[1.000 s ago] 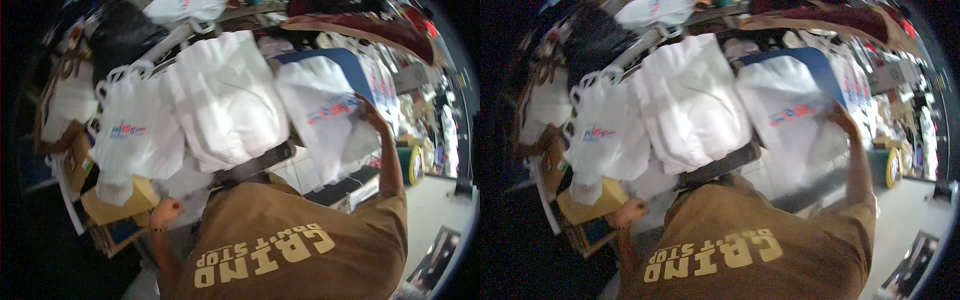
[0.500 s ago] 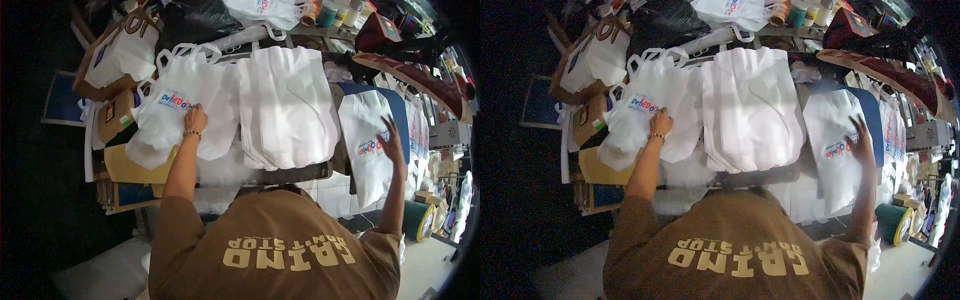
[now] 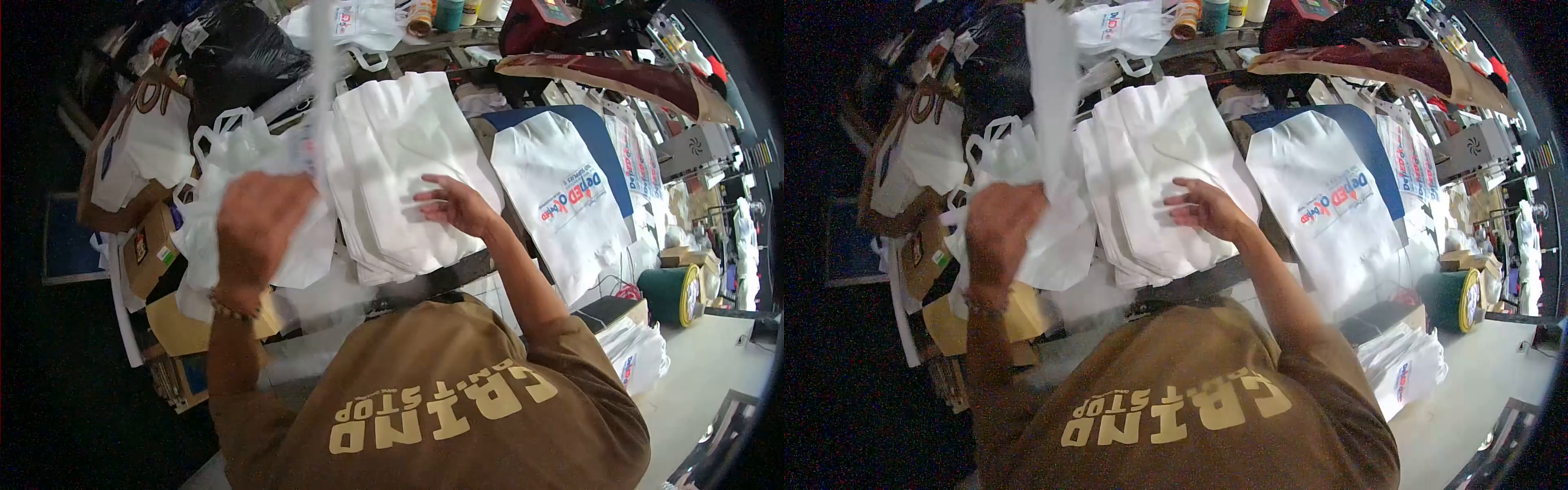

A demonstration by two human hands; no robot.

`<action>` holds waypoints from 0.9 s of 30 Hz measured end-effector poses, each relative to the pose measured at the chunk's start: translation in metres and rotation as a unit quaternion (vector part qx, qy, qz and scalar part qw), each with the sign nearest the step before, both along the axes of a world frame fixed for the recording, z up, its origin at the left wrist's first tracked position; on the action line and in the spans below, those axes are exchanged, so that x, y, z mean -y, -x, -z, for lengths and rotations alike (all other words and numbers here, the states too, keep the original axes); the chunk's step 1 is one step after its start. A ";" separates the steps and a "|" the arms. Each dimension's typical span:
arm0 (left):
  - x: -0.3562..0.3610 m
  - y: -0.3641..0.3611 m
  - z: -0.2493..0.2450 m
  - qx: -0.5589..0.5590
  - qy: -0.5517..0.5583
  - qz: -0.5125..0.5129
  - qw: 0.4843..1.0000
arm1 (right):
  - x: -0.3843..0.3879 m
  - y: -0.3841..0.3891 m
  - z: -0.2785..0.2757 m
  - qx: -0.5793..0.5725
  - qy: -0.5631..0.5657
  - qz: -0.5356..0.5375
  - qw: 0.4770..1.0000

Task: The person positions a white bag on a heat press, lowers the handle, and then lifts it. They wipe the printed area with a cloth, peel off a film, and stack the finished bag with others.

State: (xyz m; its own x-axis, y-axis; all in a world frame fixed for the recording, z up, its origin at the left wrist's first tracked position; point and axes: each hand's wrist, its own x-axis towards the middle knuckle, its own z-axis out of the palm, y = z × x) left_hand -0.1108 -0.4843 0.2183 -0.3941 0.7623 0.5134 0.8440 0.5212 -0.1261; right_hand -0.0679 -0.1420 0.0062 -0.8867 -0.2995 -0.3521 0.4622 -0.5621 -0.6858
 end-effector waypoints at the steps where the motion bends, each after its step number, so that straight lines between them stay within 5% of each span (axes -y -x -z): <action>1: -0.007 -0.010 0.013 -0.042 -0.026 0.066 0.997 | -0.003 0.010 -0.001 -0.002 0.000 0.002 1.000; 3: -0.025 -0.035 0.027 -0.026 -0.022 0.092 0.995 | -0.008 0.026 -0.004 -0.027 0.212 -0.046 0.976; 5: -0.023 -0.023 0.064 -0.031 -0.023 0.104 0.994 | -0.027 0.039 0.032 0.009 0.285 0.033 0.958; 7: -0.015 -0.002 0.107 -0.034 -0.023 0.112 0.993 | -0.038 0.032 0.023 -0.007 0.276 0.065 0.959; 13: -0.001 0.068 0.211 0.117 -0.049 -0.068 0.990 | -0.052 -0.005 0.004 0.055 0.246 0.086 0.964; 15: -0.016 0.072 0.227 0.359 -0.247 -0.139 0.889 | -0.053 -0.025 0.019 0.033 0.216 0.072 0.973; 17: -0.035 0.075 0.230 0.411 -0.287 -0.170 0.849 | -0.037 -0.037 0.001 -0.020 -0.214 0.083 0.973; 19: -0.041 0.080 0.238 0.458 -0.324 -0.199 0.804 | -0.031 -0.042 0.001 0.012 -0.173 0.125 0.977; 21: -0.047 0.082 0.243 0.210 -0.140 -0.238 0.938 | -0.026 -0.048 0.005 -0.044 -0.222 0.161 0.961; 25: -0.059 0.082 0.233 0.204 -0.127 -0.228 0.944 | -0.022 -0.061 -0.009 -0.056 -0.220 0.166 0.959; 27: -0.062 0.083 0.222 0.473 -0.272 -0.189 0.816 | -0.022 -0.061 -0.008 -0.068 -0.224 0.156 0.960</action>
